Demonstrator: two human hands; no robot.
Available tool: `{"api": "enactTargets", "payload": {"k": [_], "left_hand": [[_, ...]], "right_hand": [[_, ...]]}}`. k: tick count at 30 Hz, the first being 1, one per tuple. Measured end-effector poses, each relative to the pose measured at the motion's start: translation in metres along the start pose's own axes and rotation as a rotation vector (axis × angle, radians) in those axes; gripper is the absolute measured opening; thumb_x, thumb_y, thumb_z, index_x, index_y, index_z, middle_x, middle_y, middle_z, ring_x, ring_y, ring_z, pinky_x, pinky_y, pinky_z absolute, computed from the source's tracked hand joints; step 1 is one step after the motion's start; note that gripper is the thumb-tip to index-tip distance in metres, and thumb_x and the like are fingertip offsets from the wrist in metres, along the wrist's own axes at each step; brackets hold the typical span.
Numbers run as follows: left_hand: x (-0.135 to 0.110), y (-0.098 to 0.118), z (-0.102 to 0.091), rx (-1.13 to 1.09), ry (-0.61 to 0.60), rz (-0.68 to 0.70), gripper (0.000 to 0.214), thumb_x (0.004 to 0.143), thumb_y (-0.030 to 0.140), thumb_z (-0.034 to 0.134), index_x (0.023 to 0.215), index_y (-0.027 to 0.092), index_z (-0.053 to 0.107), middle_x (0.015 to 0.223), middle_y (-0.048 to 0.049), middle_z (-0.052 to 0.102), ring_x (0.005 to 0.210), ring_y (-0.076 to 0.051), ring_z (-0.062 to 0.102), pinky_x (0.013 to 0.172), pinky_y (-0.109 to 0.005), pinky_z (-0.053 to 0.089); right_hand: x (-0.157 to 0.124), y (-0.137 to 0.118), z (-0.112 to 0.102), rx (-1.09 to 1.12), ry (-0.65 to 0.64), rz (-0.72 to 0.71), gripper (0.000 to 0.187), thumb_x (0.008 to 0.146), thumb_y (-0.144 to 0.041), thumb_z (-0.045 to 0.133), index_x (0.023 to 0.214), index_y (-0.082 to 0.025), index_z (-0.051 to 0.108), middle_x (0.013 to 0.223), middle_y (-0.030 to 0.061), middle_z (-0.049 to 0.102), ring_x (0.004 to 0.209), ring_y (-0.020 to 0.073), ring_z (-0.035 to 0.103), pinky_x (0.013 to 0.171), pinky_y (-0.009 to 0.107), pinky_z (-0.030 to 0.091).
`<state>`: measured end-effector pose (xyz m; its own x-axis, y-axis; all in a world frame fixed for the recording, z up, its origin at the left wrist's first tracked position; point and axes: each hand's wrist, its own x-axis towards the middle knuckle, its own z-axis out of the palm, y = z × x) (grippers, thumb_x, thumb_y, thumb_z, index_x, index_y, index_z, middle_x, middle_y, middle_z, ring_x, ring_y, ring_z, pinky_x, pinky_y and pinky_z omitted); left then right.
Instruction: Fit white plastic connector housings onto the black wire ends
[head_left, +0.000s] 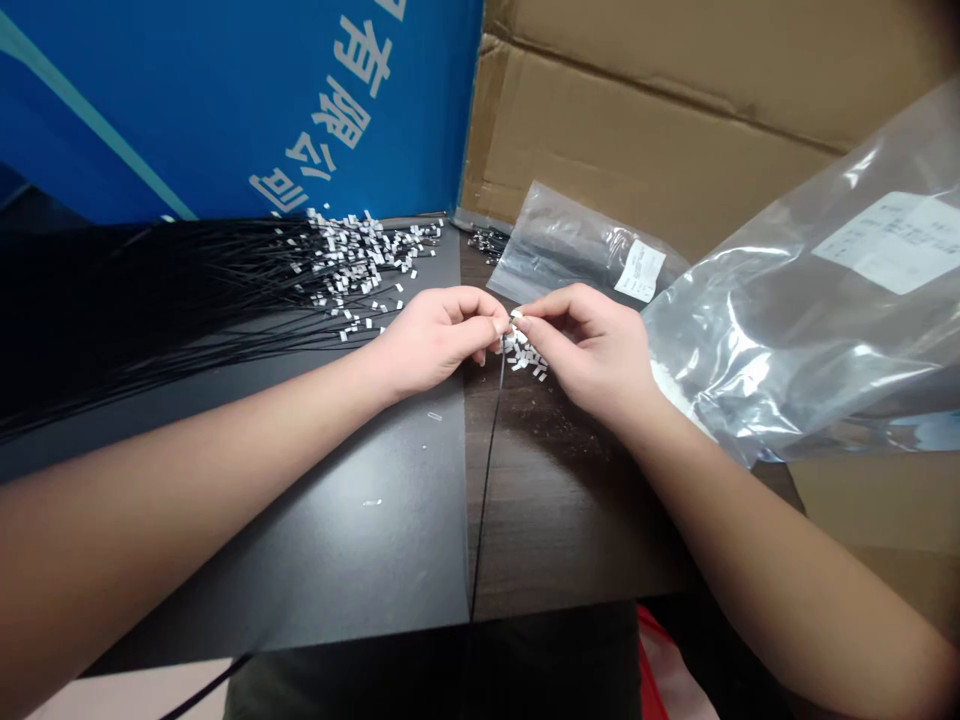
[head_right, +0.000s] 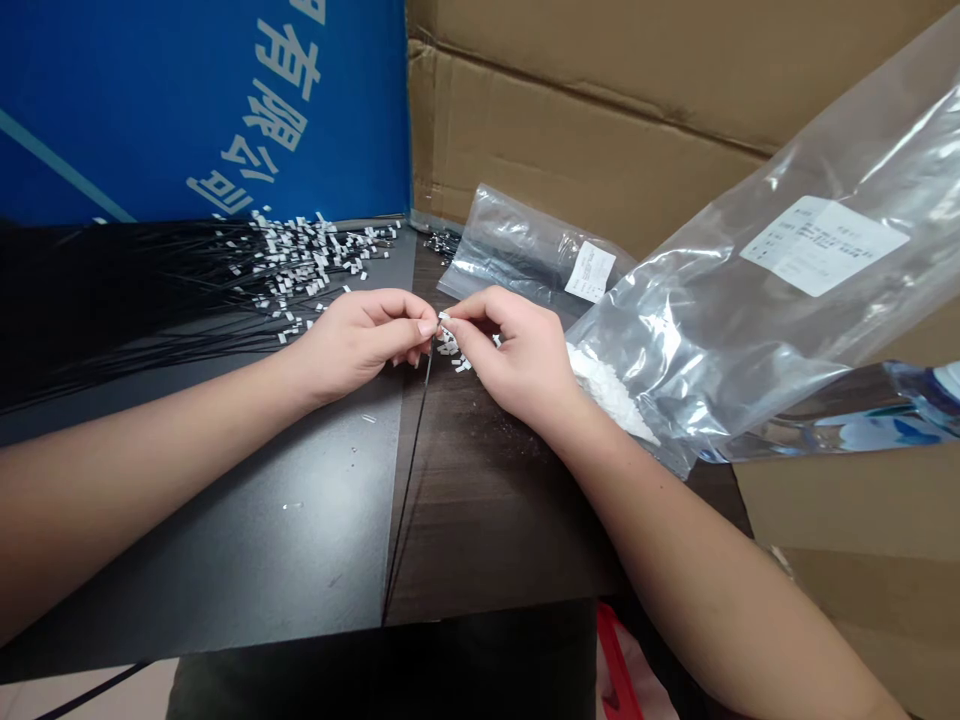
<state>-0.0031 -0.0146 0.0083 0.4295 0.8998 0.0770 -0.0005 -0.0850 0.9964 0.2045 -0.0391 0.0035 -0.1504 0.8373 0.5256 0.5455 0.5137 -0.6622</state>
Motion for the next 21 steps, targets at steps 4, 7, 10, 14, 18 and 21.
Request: {"api": "enactTargets", "payload": {"k": [4, 7, 10, 14, 18, 21], "left_hand": [[0.0004, -0.0009, -0.0012, 0.015, -0.007, 0.013, 0.006, 0.088, 0.017, 0.069, 0.083, 0.015, 0.070, 0.070, 0.0005, 0.065, 0.062, -0.010, 0.057, 0.062, -0.022, 0.047], [0.0005, -0.0017, -0.0021, 0.027, -0.007, 0.021, 0.006, 0.087, 0.018, 0.069, 0.082, 0.016, 0.070, 0.070, 0.0004, 0.065, 0.063, -0.010, 0.057, 0.062, -0.023, 0.047], [0.0002, -0.0013, -0.0014, 0.041, 0.000, 0.028, 0.006, 0.086, 0.017, 0.068, 0.081, 0.016, 0.069, 0.070, 0.0007, 0.064, 0.062, -0.010, 0.057, 0.061, -0.023, 0.047], [-0.0001, 0.0010, 0.0014, 0.062, 0.031, 0.030, 0.007, 0.088, 0.016, 0.066, 0.082, 0.016, 0.069, 0.069, 0.0008, 0.065, 0.060, -0.009, 0.055, 0.059, -0.023, 0.046], [0.0000, 0.0023, 0.0029, 0.080, 0.034, 0.024, 0.009, 0.089, 0.016, 0.065, 0.081, 0.015, 0.069, 0.068, 0.0006, 0.064, 0.059, -0.009, 0.055, 0.058, -0.023, 0.046], [0.0001, 0.0017, 0.0030, 0.079, 0.036, 0.027, 0.009, 0.088, 0.015, 0.065, 0.080, 0.016, 0.069, 0.067, 0.0006, 0.065, 0.058, -0.009, 0.055, 0.058, -0.022, 0.046]], "right_hand": [[-0.0002, -0.0006, 0.0000, -0.002, -0.006, -0.004, 0.004, 0.096, -0.028, 0.077, 0.095, -0.025, 0.080, 0.092, 0.0015, 0.081, 0.080, 0.0196, 0.073, 0.076, 0.035, 0.058], [0.0000, -0.0019, 0.0000, 0.006, -0.014, -0.013, 0.004, 0.096, -0.027, 0.077, 0.093, -0.025, 0.079, 0.091, 0.0015, 0.081, 0.080, 0.0197, 0.073, 0.077, 0.036, 0.057], [0.0002, -0.0025, 0.0004, 0.016, -0.015, -0.018, 0.003, 0.095, -0.026, 0.078, 0.093, -0.025, 0.079, 0.091, 0.0015, 0.080, 0.080, 0.0194, 0.072, 0.077, 0.035, 0.057], [0.0004, -0.0015, 0.0010, 0.024, -0.009, 0.009, 0.002, 0.095, -0.025, 0.078, 0.094, -0.025, 0.079, 0.091, 0.0016, 0.080, 0.080, 0.0192, 0.072, 0.075, 0.035, 0.056], [0.0005, -0.0002, 0.0015, 0.022, -0.003, 0.019, 0.002, 0.095, -0.024, 0.078, 0.094, -0.025, 0.080, 0.090, 0.0013, 0.080, 0.078, 0.0189, 0.071, 0.074, 0.034, 0.056], [0.0010, -0.0006, 0.0013, 0.026, -0.012, 0.022, 0.003, 0.094, -0.023, 0.078, 0.093, -0.025, 0.080, 0.089, 0.0011, 0.080, 0.077, 0.0185, 0.070, 0.073, 0.034, 0.056]]}}
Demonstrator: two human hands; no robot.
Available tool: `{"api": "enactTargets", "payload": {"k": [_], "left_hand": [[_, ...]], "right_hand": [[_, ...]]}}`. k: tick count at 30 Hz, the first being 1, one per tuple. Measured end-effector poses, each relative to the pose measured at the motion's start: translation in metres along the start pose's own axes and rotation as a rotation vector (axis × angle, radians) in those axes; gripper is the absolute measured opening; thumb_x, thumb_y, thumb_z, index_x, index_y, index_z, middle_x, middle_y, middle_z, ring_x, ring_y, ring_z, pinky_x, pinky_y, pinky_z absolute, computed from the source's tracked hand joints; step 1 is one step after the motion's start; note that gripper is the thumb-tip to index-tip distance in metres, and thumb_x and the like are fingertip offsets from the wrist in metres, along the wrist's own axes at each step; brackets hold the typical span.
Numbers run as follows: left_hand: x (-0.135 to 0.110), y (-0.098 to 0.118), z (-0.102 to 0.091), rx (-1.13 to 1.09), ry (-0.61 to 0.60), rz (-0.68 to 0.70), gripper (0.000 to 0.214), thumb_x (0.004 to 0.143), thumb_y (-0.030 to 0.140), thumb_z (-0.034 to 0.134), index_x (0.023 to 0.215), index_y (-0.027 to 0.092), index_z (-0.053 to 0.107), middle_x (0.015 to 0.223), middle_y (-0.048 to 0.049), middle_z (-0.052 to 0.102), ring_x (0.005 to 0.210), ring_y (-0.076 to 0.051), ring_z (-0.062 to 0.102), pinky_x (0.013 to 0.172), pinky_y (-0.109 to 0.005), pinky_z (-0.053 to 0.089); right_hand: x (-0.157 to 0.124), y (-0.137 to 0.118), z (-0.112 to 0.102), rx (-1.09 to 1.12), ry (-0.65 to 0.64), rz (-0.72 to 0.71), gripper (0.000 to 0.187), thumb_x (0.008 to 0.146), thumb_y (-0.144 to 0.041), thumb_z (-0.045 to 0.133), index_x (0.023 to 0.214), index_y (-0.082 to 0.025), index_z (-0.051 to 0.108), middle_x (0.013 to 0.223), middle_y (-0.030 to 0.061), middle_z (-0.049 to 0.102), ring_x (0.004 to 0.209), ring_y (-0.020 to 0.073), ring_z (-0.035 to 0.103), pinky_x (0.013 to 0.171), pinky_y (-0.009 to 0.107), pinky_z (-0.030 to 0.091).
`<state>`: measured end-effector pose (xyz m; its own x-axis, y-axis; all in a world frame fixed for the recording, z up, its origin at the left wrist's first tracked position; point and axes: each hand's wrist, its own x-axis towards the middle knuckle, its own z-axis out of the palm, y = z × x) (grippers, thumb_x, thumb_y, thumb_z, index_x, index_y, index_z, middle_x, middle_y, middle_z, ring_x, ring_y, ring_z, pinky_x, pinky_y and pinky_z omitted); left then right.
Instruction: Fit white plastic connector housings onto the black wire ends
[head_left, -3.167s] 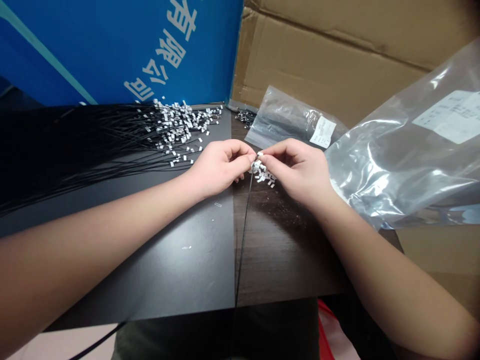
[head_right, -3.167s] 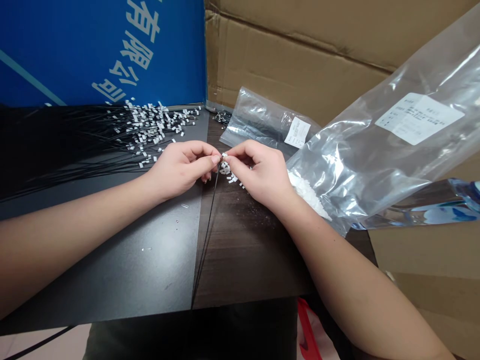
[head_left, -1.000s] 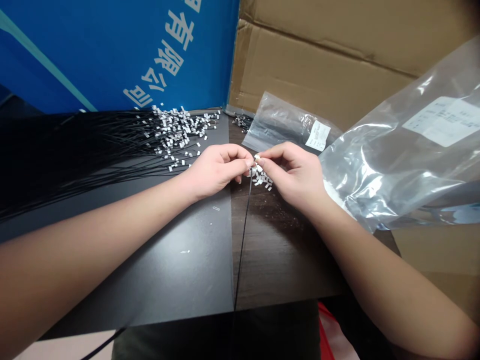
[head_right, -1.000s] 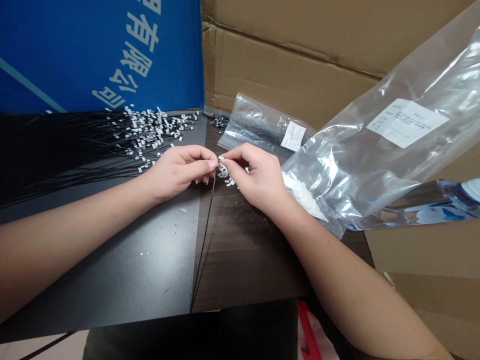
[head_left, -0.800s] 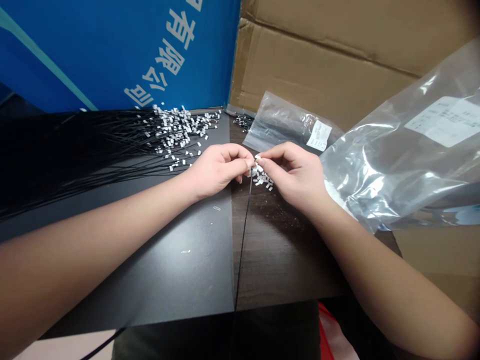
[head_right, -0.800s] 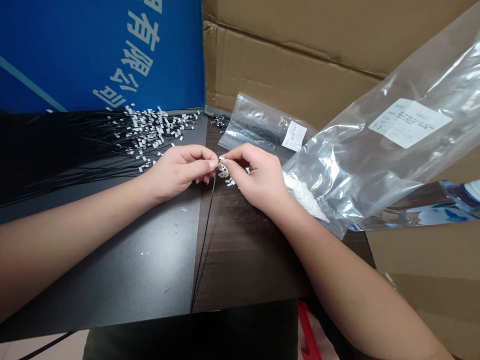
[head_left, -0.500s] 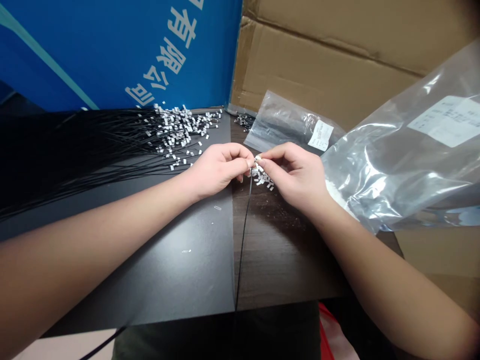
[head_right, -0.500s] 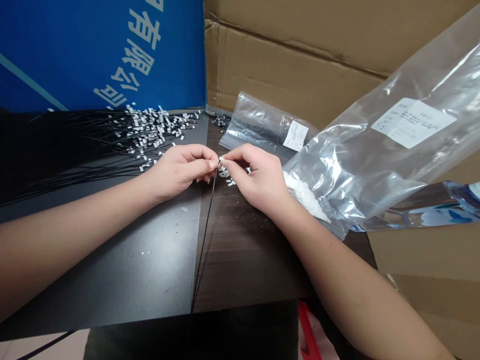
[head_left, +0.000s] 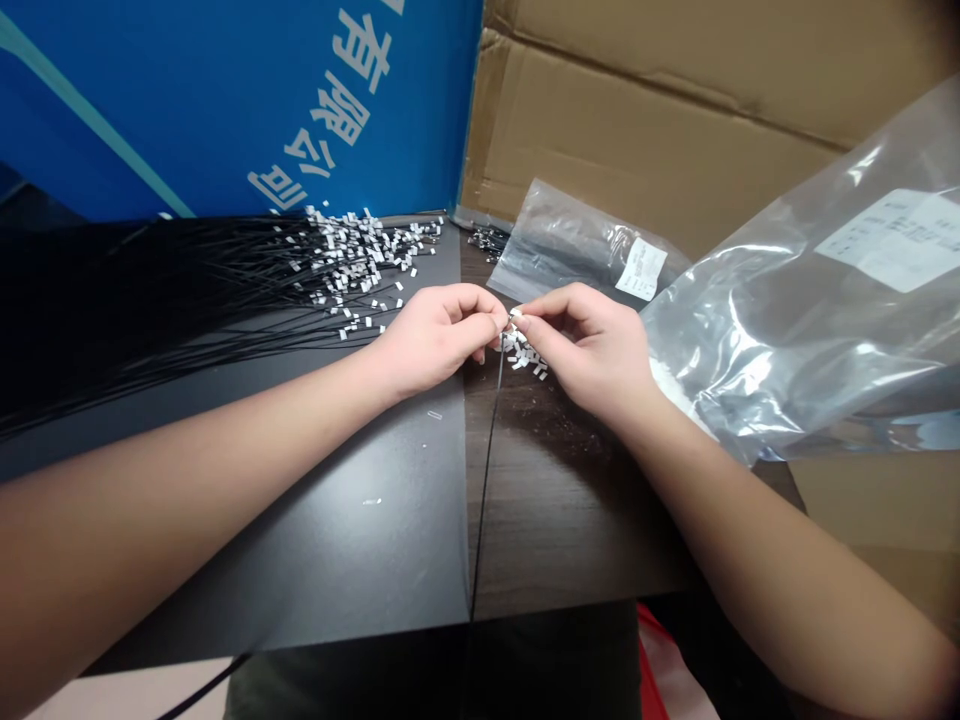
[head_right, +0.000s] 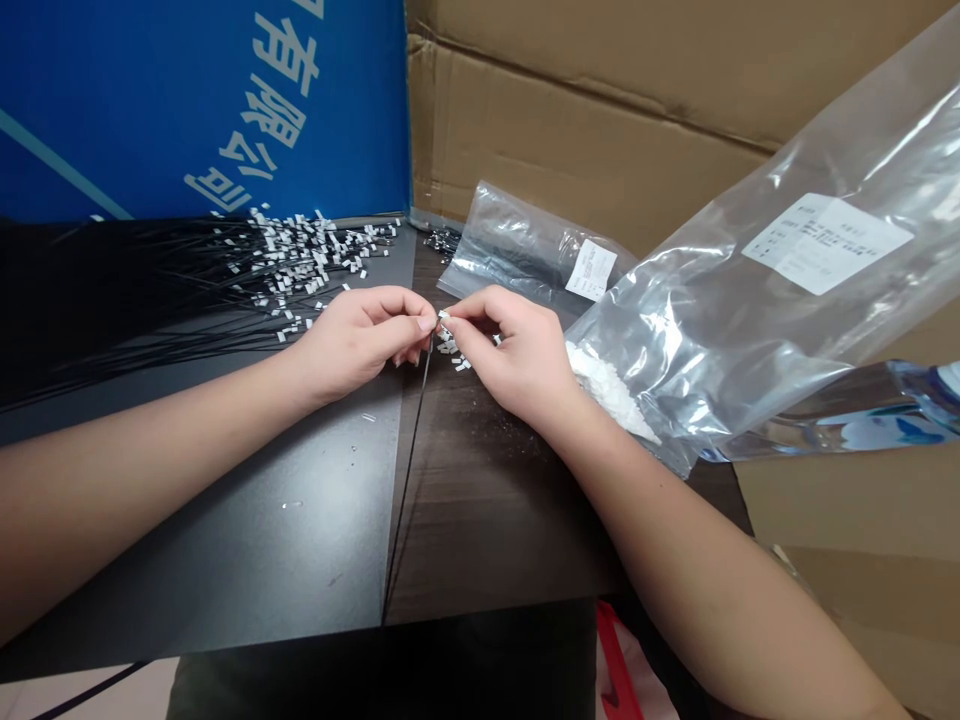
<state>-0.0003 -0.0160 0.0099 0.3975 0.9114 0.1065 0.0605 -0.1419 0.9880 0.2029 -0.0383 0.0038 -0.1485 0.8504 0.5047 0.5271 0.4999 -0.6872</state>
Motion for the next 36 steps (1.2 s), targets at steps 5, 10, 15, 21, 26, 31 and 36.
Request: {"api": "enactTargets", "payload": {"k": [5, 10, 15, 21, 26, 31, 36], "left_hand": [[0.000, 0.000, 0.000, 0.002, -0.001, -0.005, 0.009, 0.087, 0.013, 0.064, 0.080, 0.016, 0.068, 0.068, 0.0004, 0.066, 0.058, -0.009, 0.056, 0.058, -0.022, 0.046], [0.000, -0.002, -0.002, 0.020, -0.001, 0.006, 0.007, 0.088, 0.018, 0.065, 0.082, 0.016, 0.069, 0.070, 0.0004, 0.066, 0.060, -0.010, 0.057, 0.059, -0.023, 0.047], [0.000, -0.007, -0.002, 0.066, 0.000, 0.039, 0.011, 0.090, 0.026, 0.068, 0.085, 0.016, 0.069, 0.072, 0.0007, 0.066, 0.062, -0.011, 0.057, 0.061, -0.026, 0.047], [-0.002, -0.011, -0.002, 0.183, 0.043, 0.132, 0.016, 0.092, 0.031, 0.067, 0.085, 0.016, 0.070, 0.077, 0.0005, 0.067, 0.072, -0.013, 0.058, 0.071, -0.028, 0.047], [-0.004, -0.011, -0.001, 0.267, 0.060, 0.166, 0.018, 0.093, 0.032, 0.063, 0.088, 0.017, 0.071, 0.082, -0.0007, 0.071, 0.077, -0.015, 0.060, 0.074, -0.029, 0.047], [-0.004, -0.012, -0.002, 0.352, 0.061, 0.188, 0.021, 0.095, 0.035, 0.061, 0.089, 0.017, 0.071, 0.085, -0.0022, 0.073, 0.078, -0.016, 0.062, 0.072, -0.029, 0.046], [-0.004, -0.012, -0.002, 0.406, 0.054, 0.218, 0.021, 0.096, 0.034, 0.060, 0.090, 0.017, 0.071, 0.087, -0.0022, 0.073, 0.080, -0.017, 0.062, 0.074, -0.030, 0.046]], "right_hand": [[0.001, -0.001, -0.001, 0.003, -0.026, 0.001, 0.003, 0.093, -0.023, 0.079, 0.091, -0.024, 0.080, 0.088, 0.0005, 0.080, 0.075, 0.0176, 0.070, 0.072, 0.033, 0.056], [0.001, 0.000, -0.002, -0.006, -0.032, 0.010, 0.003, 0.093, -0.026, 0.079, 0.091, -0.024, 0.080, 0.089, 0.0009, 0.081, 0.077, 0.0181, 0.071, 0.073, 0.033, 0.057], [0.001, 0.000, -0.001, 0.000, -0.032, 0.036, 0.004, 0.093, -0.028, 0.079, 0.092, -0.024, 0.081, 0.089, 0.0012, 0.081, 0.077, 0.0183, 0.071, 0.073, 0.033, 0.057], [0.000, -0.003, 0.000, 0.036, -0.029, 0.075, 0.005, 0.090, -0.026, 0.079, 0.091, -0.023, 0.083, 0.087, 0.0009, 0.082, 0.075, 0.0172, 0.071, 0.071, 0.032, 0.056], [0.002, -0.006, 0.000, 0.092, -0.042, 0.138, 0.006, 0.090, -0.026, 0.078, 0.088, -0.022, 0.082, 0.084, 0.0020, 0.080, 0.074, 0.0176, 0.070, 0.071, 0.033, 0.056], [0.008, -0.004, -0.001, 0.309, -0.165, 0.305, 0.019, 0.091, -0.036, 0.078, 0.083, -0.019, 0.076, 0.077, 0.0033, 0.077, 0.065, 0.0154, 0.067, 0.063, 0.031, 0.056], [0.011, -0.002, -0.002, 0.395, -0.230, 0.339, 0.023, 0.087, -0.038, 0.083, 0.085, -0.018, 0.073, 0.077, 0.0034, 0.075, 0.062, 0.0129, 0.064, 0.061, 0.028, 0.054]]}}
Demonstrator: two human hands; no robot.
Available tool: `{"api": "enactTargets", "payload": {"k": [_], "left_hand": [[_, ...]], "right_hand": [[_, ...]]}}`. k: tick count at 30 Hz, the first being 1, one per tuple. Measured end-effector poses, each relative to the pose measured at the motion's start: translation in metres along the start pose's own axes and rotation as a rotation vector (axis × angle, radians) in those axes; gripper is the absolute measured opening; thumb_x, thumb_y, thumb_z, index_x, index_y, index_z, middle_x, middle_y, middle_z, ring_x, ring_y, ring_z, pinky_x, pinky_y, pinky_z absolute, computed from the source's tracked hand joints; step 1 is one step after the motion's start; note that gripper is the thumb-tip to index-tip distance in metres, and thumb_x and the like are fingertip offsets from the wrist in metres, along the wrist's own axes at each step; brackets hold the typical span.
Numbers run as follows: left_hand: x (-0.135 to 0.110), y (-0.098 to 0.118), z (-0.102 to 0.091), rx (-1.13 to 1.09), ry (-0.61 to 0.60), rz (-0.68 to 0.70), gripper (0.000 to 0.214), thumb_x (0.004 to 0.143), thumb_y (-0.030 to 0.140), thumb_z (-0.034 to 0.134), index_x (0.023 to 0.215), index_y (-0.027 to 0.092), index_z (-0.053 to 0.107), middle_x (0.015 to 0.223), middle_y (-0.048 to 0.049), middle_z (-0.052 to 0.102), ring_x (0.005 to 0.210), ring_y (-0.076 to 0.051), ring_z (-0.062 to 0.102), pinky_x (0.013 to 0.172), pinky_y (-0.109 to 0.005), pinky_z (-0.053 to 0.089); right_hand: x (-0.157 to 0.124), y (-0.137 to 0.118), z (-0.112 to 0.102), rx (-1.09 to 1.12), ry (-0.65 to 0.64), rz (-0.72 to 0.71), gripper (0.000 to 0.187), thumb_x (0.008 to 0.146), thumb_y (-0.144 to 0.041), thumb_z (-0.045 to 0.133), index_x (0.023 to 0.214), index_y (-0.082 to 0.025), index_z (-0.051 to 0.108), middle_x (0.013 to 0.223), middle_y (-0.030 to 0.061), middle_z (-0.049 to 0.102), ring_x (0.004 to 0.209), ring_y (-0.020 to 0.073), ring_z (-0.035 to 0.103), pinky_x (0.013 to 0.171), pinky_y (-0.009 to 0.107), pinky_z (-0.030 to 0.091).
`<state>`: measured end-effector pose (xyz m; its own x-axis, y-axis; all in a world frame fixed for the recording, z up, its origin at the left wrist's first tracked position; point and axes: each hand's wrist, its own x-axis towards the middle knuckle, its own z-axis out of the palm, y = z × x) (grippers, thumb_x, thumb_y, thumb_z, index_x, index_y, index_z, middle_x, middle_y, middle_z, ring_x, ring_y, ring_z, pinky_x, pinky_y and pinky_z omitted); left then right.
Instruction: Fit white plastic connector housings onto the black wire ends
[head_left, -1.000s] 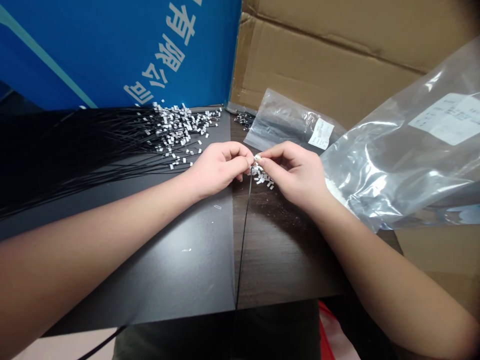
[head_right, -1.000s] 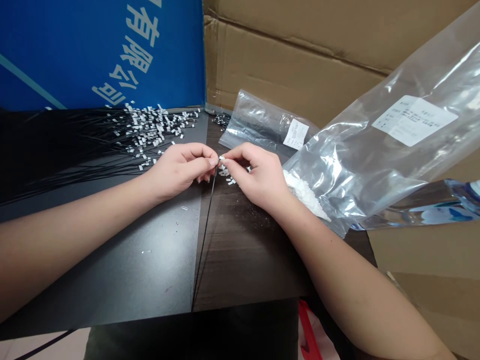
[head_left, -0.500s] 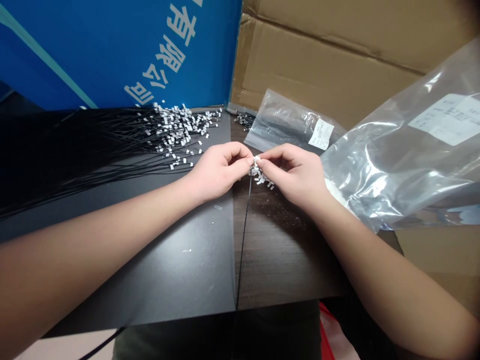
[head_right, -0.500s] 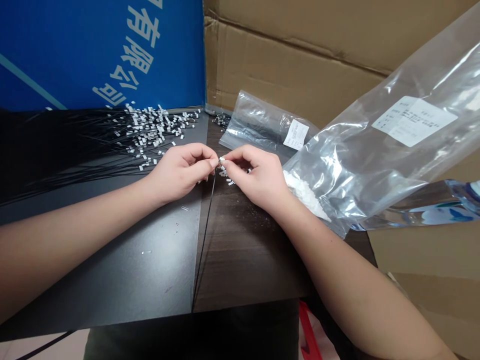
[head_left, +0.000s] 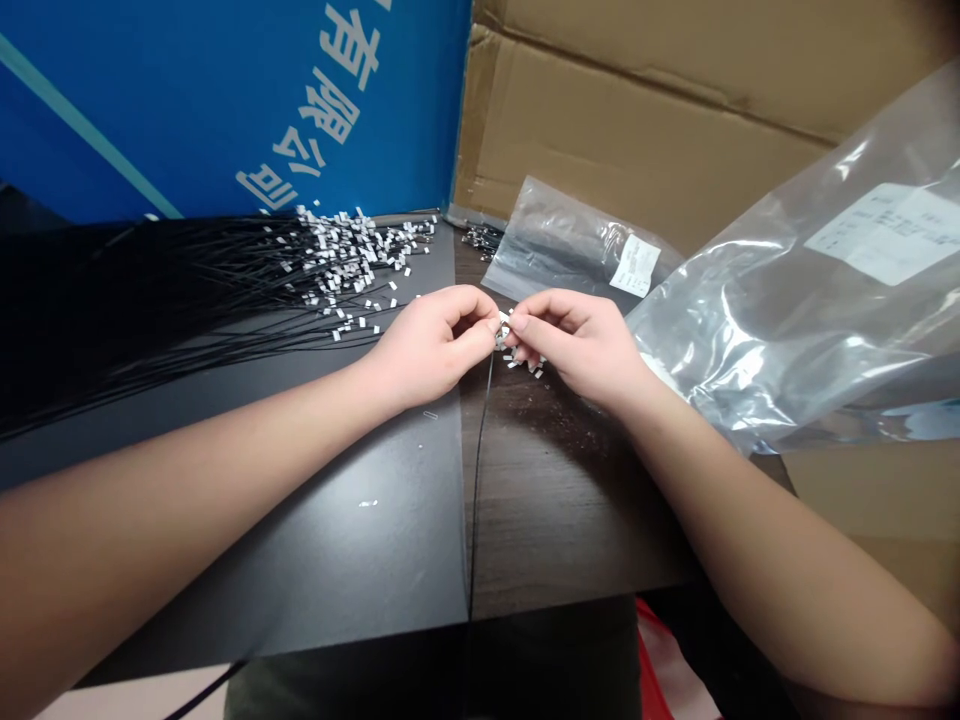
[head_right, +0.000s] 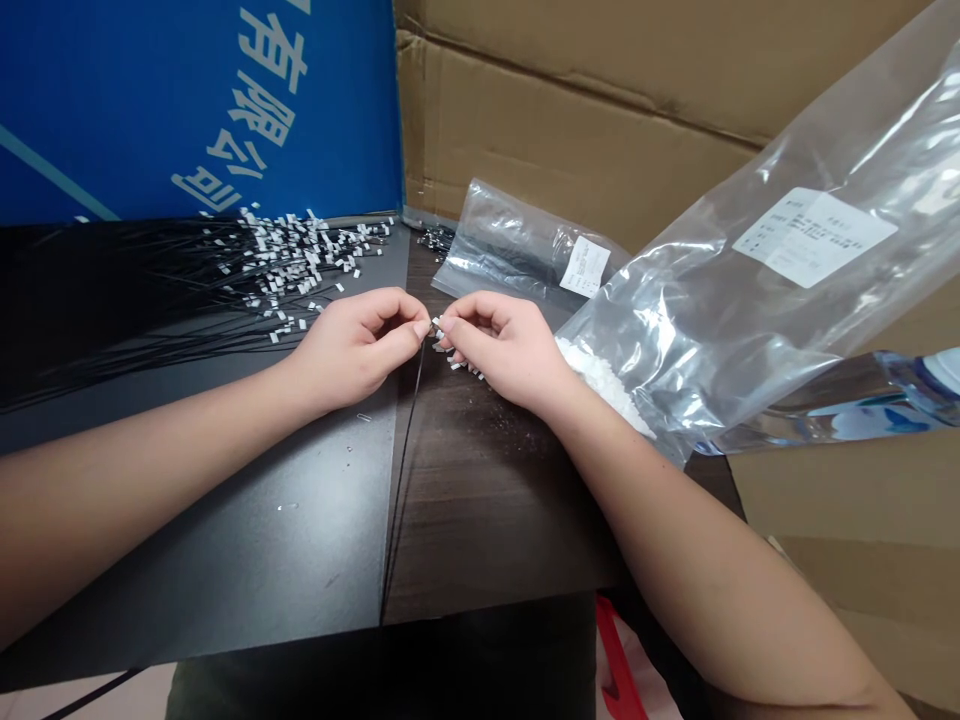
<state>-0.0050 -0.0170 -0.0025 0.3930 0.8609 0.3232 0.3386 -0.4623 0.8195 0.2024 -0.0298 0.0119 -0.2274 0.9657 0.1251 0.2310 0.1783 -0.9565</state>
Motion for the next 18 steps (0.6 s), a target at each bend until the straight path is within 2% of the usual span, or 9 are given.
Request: {"api": "enactTargets", "payload": {"k": [8, 18], "left_hand": [[0.0002, 0.0028, -0.0012, 0.076, -0.044, 0.062, 0.019, 0.098, 0.031, 0.056, 0.089, 0.018, 0.067, 0.089, -0.0022, 0.072, 0.084, -0.017, 0.063, 0.080, -0.030, 0.048], [-0.0008, 0.0025, -0.0029, 0.124, -0.088, 0.071, 0.019, 0.097, 0.031, 0.057, 0.093, 0.018, 0.070, 0.093, -0.0036, 0.074, 0.088, -0.019, 0.065, 0.087, -0.033, 0.051]], "right_hand": [[-0.0005, 0.0000, -0.0037, -0.105, -0.044, -0.106, 0.020, 0.091, -0.036, 0.078, 0.085, -0.019, 0.071, 0.073, 0.0000, 0.068, 0.065, 0.0134, 0.059, 0.063, 0.029, 0.048], [-0.0019, -0.0057, -0.0083, -0.232, -0.077, -0.139, 0.017, 0.093, -0.034, 0.073, 0.084, -0.019, 0.072, 0.077, 0.0001, 0.069, 0.072, 0.0157, 0.058, 0.070, 0.031, 0.046]]}}
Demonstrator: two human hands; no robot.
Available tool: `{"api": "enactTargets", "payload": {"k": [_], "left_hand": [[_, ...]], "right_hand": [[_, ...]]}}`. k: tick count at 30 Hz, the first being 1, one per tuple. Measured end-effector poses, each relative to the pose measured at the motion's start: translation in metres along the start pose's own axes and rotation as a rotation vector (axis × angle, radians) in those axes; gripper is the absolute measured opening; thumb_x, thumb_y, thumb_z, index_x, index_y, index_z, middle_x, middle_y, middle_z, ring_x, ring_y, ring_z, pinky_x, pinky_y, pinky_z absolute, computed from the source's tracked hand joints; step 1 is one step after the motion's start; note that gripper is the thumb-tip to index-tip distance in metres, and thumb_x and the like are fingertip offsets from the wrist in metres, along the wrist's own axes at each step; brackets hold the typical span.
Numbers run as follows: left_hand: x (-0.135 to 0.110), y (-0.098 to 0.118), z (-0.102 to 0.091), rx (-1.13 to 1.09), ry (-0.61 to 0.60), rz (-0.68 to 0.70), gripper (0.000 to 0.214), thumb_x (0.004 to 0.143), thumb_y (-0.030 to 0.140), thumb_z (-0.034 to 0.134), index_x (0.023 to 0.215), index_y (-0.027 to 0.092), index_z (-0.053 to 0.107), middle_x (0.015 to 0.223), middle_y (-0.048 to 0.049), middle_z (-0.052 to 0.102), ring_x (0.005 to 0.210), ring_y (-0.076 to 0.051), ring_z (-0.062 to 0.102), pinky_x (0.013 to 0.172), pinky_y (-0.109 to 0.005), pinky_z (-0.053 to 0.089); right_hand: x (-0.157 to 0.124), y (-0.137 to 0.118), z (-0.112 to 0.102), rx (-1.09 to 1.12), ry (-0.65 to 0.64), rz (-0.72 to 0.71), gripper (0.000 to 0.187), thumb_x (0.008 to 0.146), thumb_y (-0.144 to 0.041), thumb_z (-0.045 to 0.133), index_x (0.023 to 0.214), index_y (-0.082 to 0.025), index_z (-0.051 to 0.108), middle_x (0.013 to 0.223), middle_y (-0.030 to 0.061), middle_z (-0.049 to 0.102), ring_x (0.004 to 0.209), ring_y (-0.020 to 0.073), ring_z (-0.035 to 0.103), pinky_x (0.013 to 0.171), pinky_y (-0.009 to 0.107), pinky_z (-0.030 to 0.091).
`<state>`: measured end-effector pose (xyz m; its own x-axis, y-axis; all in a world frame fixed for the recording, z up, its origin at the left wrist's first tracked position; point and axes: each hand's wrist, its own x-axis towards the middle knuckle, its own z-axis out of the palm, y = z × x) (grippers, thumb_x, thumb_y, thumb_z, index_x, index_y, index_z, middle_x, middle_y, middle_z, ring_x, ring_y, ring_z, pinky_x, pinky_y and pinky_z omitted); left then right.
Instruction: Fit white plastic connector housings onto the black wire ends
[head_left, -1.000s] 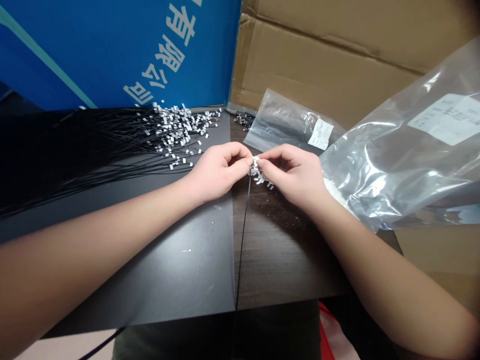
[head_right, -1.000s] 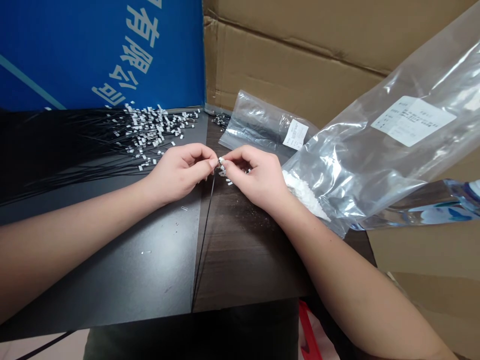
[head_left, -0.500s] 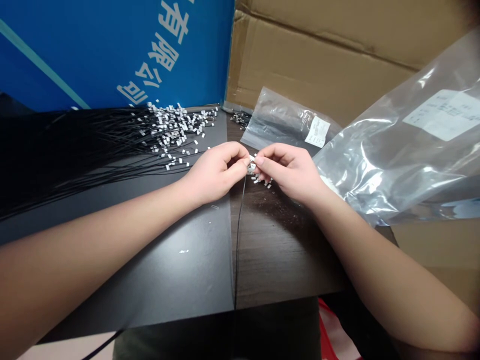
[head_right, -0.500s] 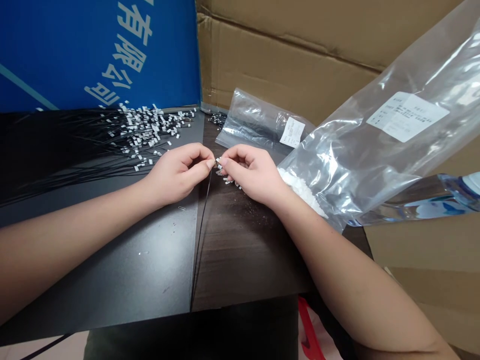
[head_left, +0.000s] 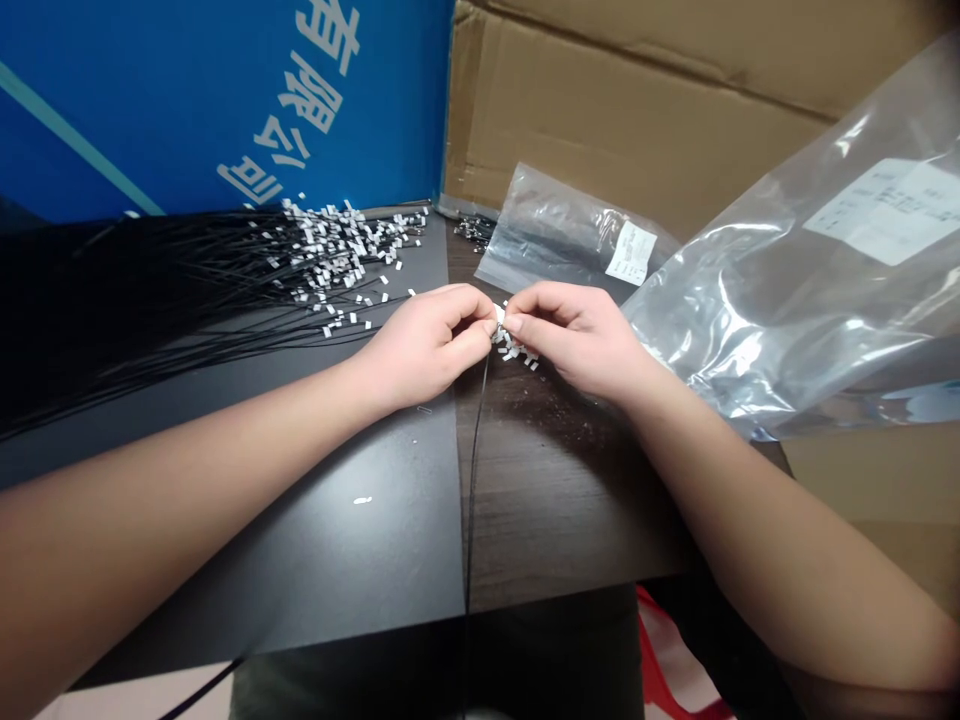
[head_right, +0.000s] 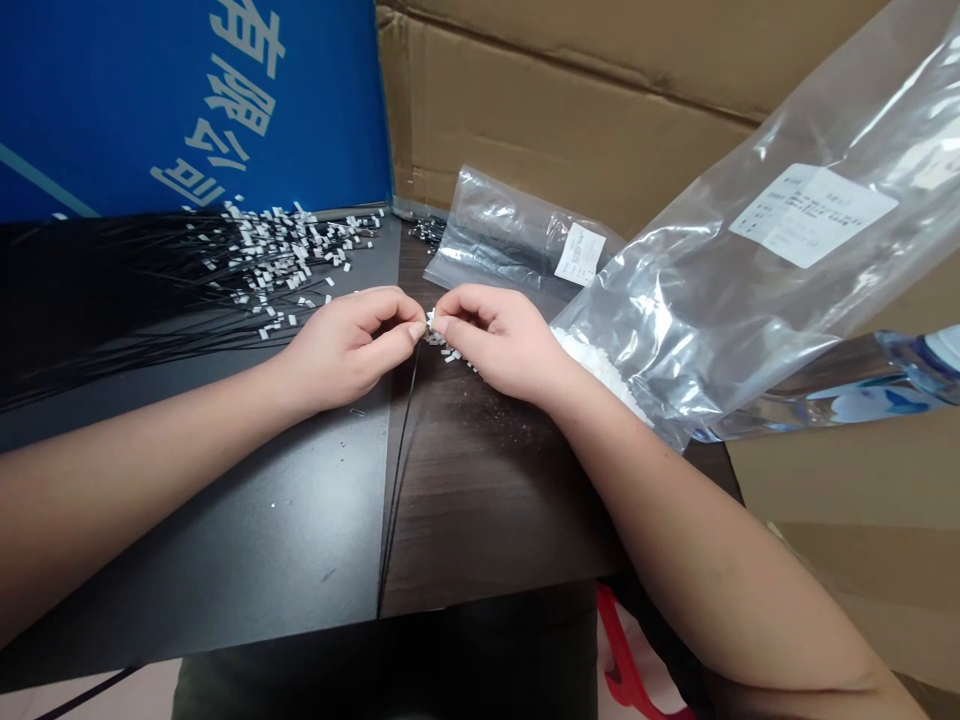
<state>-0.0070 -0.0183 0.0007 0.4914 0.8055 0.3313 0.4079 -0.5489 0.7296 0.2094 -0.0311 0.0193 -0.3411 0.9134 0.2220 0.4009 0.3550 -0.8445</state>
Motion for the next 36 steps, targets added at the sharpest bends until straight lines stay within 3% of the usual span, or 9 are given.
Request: {"api": "enactTargets", "payload": {"k": [27, 36], "left_hand": [[0.0000, -0.0001, 0.0003, 0.020, -0.033, 0.029, 0.018, 0.095, 0.029, 0.057, 0.090, 0.018, 0.069, 0.092, -0.0033, 0.073, 0.087, -0.019, 0.064, 0.084, -0.032, 0.049], [0.0032, -0.0036, 0.0015, -0.115, -0.006, -0.116, 0.023, 0.095, 0.037, 0.061, 0.092, 0.017, 0.072, 0.085, -0.0023, 0.072, 0.081, -0.018, 0.062, 0.076, -0.030, 0.047]], "right_hand": [[-0.0017, -0.0006, -0.0049, -0.152, -0.051, -0.058, 0.015, 0.095, -0.030, 0.069, 0.086, -0.019, 0.074, 0.082, 0.0016, 0.072, 0.076, 0.0170, 0.059, 0.069, 0.031, 0.044], [0.0011, 0.0052, -0.0024, -0.010, -0.016, 0.013, 0.024, 0.093, -0.041, 0.078, 0.087, -0.018, 0.075, 0.079, 0.0022, 0.072, 0.070, 0.0156, 0.059, 0.066, 0.031, 0.045]]}}
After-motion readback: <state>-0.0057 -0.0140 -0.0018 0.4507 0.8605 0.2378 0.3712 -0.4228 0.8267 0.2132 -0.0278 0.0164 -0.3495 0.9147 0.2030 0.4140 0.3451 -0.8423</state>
